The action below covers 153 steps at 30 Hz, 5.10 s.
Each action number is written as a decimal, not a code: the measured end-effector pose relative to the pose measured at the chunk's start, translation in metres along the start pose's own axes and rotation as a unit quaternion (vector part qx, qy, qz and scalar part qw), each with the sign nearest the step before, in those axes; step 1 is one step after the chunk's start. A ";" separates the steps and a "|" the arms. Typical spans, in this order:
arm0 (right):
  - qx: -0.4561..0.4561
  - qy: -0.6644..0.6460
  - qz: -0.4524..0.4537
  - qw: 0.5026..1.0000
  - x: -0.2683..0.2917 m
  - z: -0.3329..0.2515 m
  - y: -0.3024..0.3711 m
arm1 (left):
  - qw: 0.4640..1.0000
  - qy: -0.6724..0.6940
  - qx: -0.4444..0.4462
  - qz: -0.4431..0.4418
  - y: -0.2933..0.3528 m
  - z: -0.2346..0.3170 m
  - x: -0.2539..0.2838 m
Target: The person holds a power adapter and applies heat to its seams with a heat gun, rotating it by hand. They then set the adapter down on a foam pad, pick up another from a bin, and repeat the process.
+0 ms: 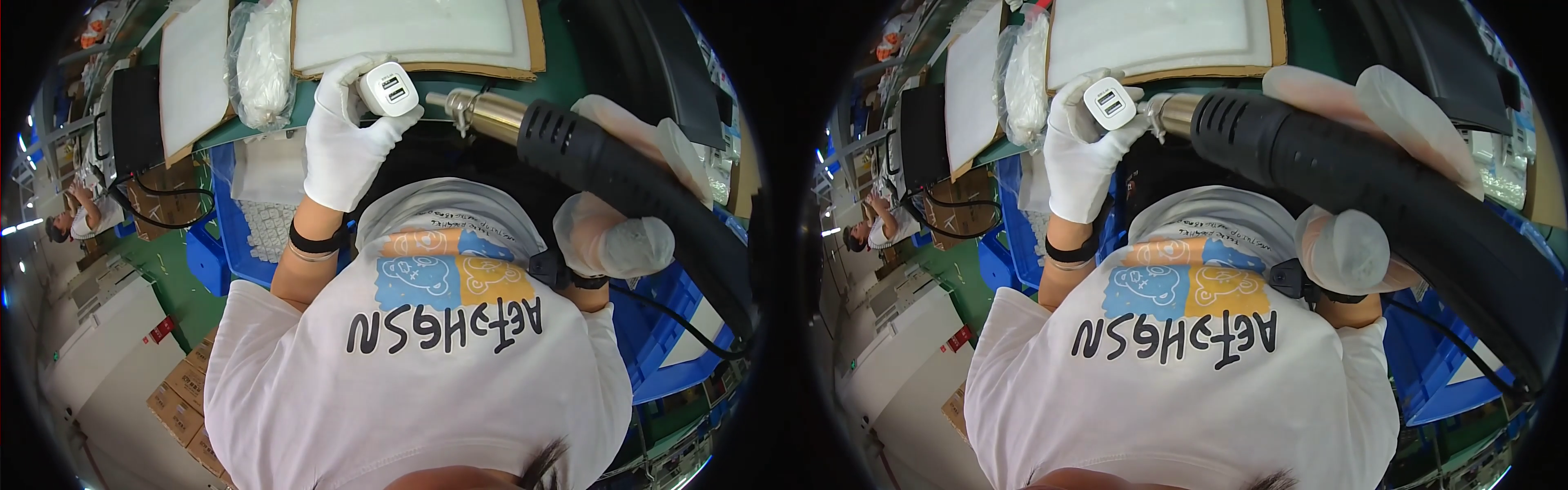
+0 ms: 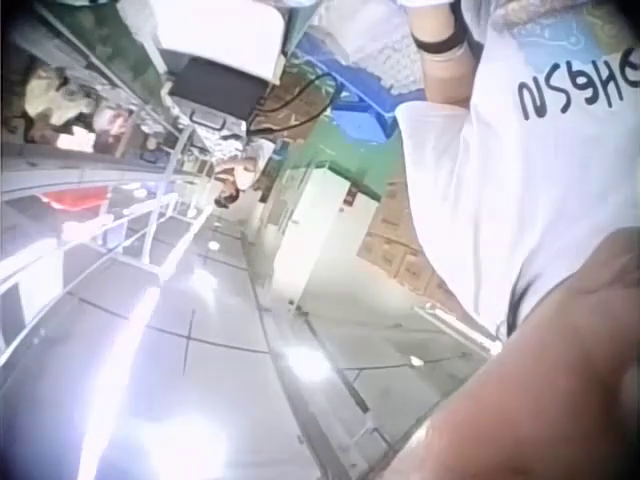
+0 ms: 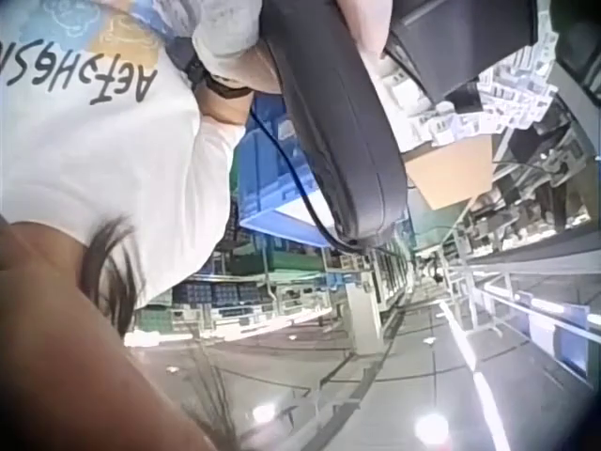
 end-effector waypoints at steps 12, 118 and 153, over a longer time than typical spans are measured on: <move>0.035 -0.011 0.028 0.999 -0.005 -0.001 0.002 | 0.999 -0.044 -0.024 0.012 -0.001 -0.001 0.002; -0.040 0.177 0.236 0.955 -0.006 -0.002 0.013 | 0.981 0.123 0.132 -0.065 0.000 0.017 0.006; 0.032 0.160 0.096 0.982 -0.013 -0.002 -0.002 | 0.993 0.020 0.100 -0.065 -0.001 0.019 0.002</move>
Point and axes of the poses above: each hand's wrist, its own y-axis away from the middle knuckle, its own x-axis out of the back of the hand, z = x × y, the point moved 2 cm from there along -y, towards the middle knuckle, and after that the axes turned 6 degrees about x, right-handed, at the moved point
